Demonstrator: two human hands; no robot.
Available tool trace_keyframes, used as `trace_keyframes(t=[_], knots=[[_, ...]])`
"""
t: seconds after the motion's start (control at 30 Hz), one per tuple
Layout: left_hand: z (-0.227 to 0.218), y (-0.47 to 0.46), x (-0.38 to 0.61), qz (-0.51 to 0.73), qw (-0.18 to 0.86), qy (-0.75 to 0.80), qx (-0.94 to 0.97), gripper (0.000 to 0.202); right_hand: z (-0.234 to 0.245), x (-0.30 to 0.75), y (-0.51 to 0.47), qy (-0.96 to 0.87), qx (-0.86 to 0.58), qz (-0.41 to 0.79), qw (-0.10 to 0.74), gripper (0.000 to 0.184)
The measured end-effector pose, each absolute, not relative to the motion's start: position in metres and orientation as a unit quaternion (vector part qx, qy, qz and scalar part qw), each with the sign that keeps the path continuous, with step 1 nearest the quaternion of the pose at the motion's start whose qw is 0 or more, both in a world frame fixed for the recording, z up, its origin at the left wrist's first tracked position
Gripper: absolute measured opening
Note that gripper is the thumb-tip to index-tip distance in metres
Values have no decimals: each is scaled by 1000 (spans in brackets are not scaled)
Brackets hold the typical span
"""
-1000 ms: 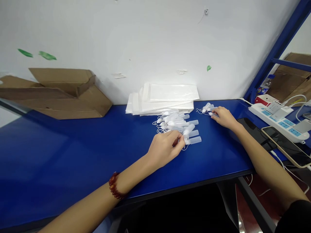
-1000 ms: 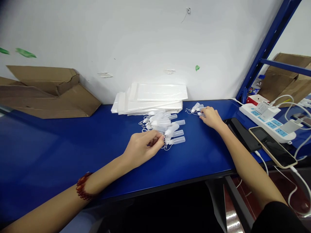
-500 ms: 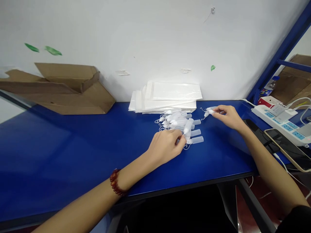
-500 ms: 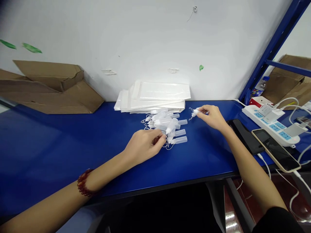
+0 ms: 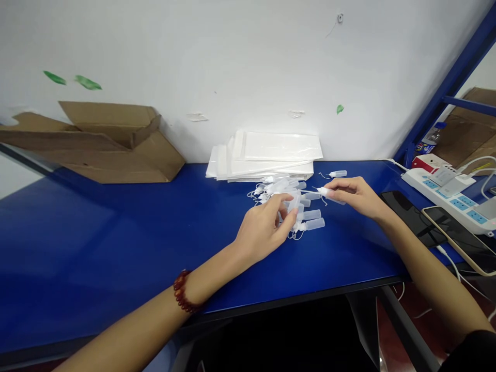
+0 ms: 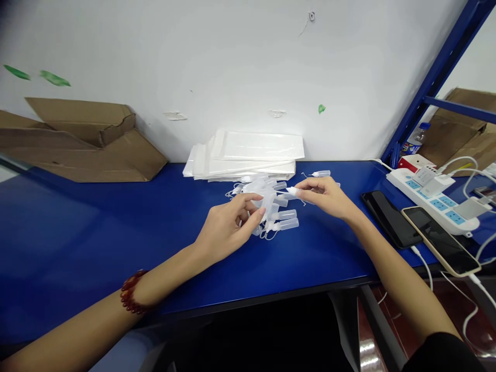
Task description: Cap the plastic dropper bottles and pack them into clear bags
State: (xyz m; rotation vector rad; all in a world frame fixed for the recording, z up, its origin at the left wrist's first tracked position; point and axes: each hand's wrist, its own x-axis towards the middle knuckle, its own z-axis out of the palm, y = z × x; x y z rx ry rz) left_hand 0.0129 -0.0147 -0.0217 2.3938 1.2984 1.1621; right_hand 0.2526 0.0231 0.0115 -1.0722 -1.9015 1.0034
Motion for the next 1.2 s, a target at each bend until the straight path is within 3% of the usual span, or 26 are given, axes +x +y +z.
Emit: trace_keyframes(t=[0.47,0.57,0.7,0.8,1.2], knots=[[-31,-11,11,372,26,384,845,25,8,244,18,-735,-375,454,336,19],[-25,-13,14,387,115,397,824,22,8,243,17,-729,-364,472,337,18],[-17,-15,16,401,346,422,736,22,6,242,16,-721,-341,504,332,20],[-12,-14,17,409,445,405,686,23,4,241,16,-720,-333,517,323,22],[-10,-13,16,402,499,386,664,27,6,240,14,-704,-339,534,324,18]])
